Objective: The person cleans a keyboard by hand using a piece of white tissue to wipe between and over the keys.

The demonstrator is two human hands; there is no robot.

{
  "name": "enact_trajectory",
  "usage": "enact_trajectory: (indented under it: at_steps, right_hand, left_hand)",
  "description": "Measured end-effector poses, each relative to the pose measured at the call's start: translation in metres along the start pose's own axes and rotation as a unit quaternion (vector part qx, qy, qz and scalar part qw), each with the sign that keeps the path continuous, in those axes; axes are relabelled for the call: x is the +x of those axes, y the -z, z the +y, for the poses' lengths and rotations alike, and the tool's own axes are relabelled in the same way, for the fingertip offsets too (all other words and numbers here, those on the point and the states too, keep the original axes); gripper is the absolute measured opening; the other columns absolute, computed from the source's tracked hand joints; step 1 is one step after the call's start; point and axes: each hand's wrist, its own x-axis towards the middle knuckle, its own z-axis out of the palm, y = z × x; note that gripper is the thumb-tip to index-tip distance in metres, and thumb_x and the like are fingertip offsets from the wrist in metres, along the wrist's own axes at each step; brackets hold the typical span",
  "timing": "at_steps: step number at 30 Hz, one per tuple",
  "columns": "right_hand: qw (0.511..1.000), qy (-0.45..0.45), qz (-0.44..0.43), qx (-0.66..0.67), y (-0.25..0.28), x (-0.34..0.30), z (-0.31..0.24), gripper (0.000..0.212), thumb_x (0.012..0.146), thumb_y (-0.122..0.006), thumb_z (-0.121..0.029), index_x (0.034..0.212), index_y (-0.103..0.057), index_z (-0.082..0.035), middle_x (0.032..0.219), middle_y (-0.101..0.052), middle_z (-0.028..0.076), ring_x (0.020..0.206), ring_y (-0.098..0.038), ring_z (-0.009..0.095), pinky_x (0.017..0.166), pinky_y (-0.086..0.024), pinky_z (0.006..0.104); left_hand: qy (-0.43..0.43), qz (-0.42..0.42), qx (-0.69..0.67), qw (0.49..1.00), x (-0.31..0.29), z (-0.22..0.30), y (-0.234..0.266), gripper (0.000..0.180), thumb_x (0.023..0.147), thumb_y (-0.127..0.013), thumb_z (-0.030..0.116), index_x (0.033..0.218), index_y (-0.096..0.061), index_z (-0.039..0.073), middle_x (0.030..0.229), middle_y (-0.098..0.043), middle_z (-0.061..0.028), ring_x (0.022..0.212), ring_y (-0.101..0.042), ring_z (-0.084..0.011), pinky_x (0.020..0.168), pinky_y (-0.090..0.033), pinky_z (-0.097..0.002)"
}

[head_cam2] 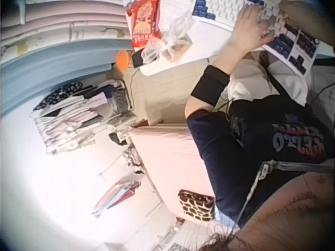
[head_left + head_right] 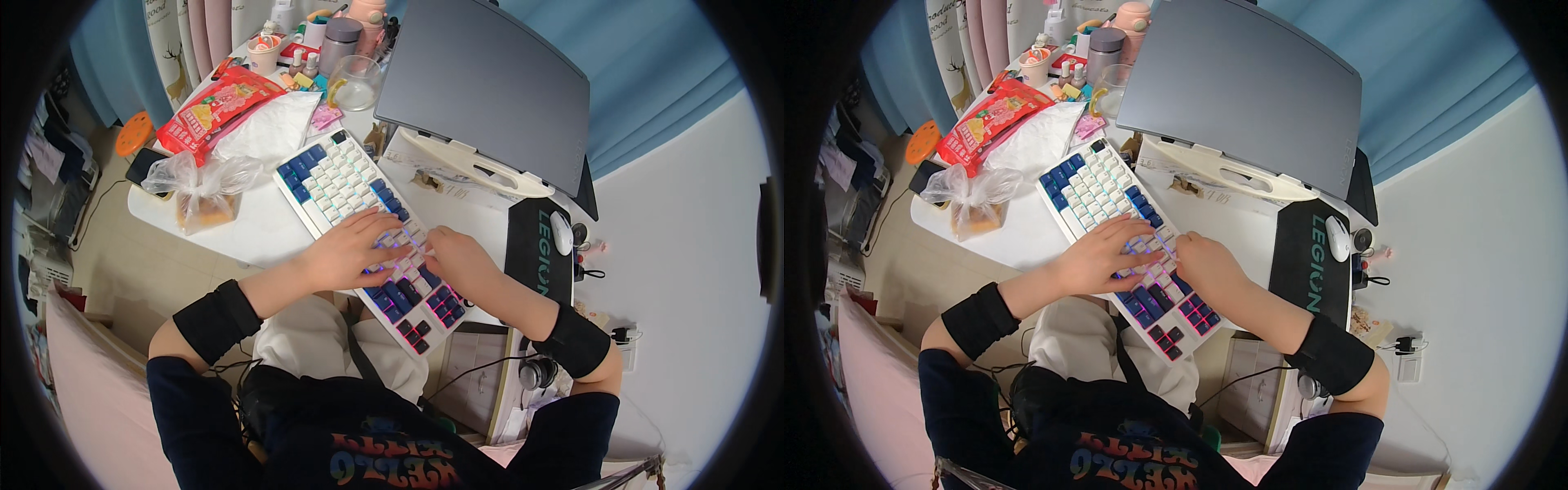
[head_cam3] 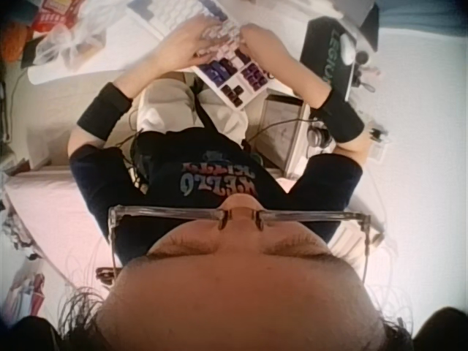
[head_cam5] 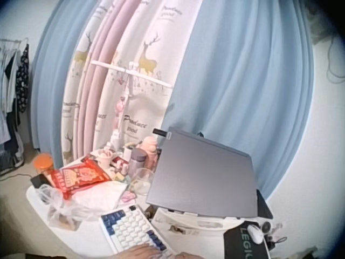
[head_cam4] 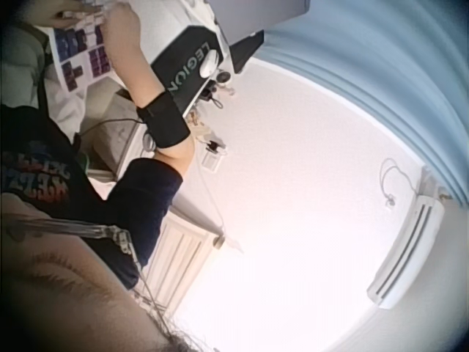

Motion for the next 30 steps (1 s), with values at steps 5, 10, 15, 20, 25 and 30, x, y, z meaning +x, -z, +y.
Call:
enact_trajectory:
  at_steps: [5,10,15,20,25,30]
  right_hand:
    - [0.998,-0.054,0.011,0.009,-0.001,-0.02,-0.001,0.017,0.078,-0.063,-0.011,0.089,-0.056,0.0,0.088,-0.059,0.019,0.081,-0.061,0.038,0.071,-0.049,0.0424]
    - [0.992,-0.077,-0.095,0.021,0.008,-0.022,0.015,0.021,0.075,-0.066,-0.017,0.085,-0.062,0.001,0.087,-0.063,0.02,0.084,-0.062,0.037,0.077,-0.049,0.0404]
    - [0.988,-0.111,-0.103,0.02,0.047,-0.018,0.036,0.026,0.074,-0.069,-0.021,0.085,-0.064,0.002,0.085,-0.064,0.02,0.082,-0.062,0.034,0.075,-0.049,0.0368]
    - [0.988,0.012,-0.057,0.144,0.042,-0.001,0.023,0.02,0.079,-0.066,-0.02,0.088,-0.062,-0.002,0.085,-0.063,0.015,0.082,-0.06,0.032,0.076,-0.047,0.0362]
    - [0.992,0.025,-0.068,0.105,0.02,-0.004,0.024,0.016,0.081,-0.066,-0.019,0.088,-0.062,-0.006,0.09,-0.063,0.011,0.087,-0.059,0.031,0.079,-0.046,0.0373]
    - [0.998,0.02,-0.015,0.065,0.029,-0.019,0.067,0.015,0.079,-0.066,-0.018,0.087,-0.062,-0.006,0.09,-0.061,0.011,0.085,-0.059,0.031,0.076,-0.047,0.0386]
  left_hand:
    - [0.007,-0.003,0.009,1.0,-0.002,-0.001,-0.002,0.04,0.078,-0.065,0.023,0.117,-0.063,0.018,0.123,-0.049,-0.0135,0.119,-0.047,-0.0314,0.107,-0.033,-0.0458]
    - [0.005,0.002,0.001,1.0,-0.001,0.0,-0.003,0.04,0.078,-0.065,0.022,0.118,-0.063,0.019,0.124,-0.049,-0.0132,0.119,-0.047,-0.0315,0.107,-0.032,-0.0461]
    - [0.011,0.002,0.0,1.0,-0.001,0.001,-0.002,0.041,0.078,-0.066,0.021,0.118,-0.063,0.019,0.124,-0.049,-0.0137,0.119,-0.047,-0.0324,0.107,-0.033,-0.0467]
    - [0.012,-0.012,0.002,1.0,0.001,0.002,0.002,0.042,0.076,-0.065,0.022,0.118,-0.063,0.017,0.124,-0.05,-0.0148,0.118,-0.047,-0.0323,0.107,-0.033,-0.0466]
    - [0.022,-0.026,-0.007,0.999,0.006,0.005,0.005,0.043,0.075,-0.066,0.02,0.118,-0.063,0.017,0.124,-0.05,-0.015,0.118,-0.047,-0.0327,0.106,-0.034,-0.0479]
    - [0.03,-0.029,-0.012,0.999,0.006,0.006,0.006,0.045,0.072,-0.067,0.02,0.117,-0.064,0.016,0.124,-0.051,-0.0144,0.118,-0.047,-0.0321,0.105,-0.034,-0.0478]
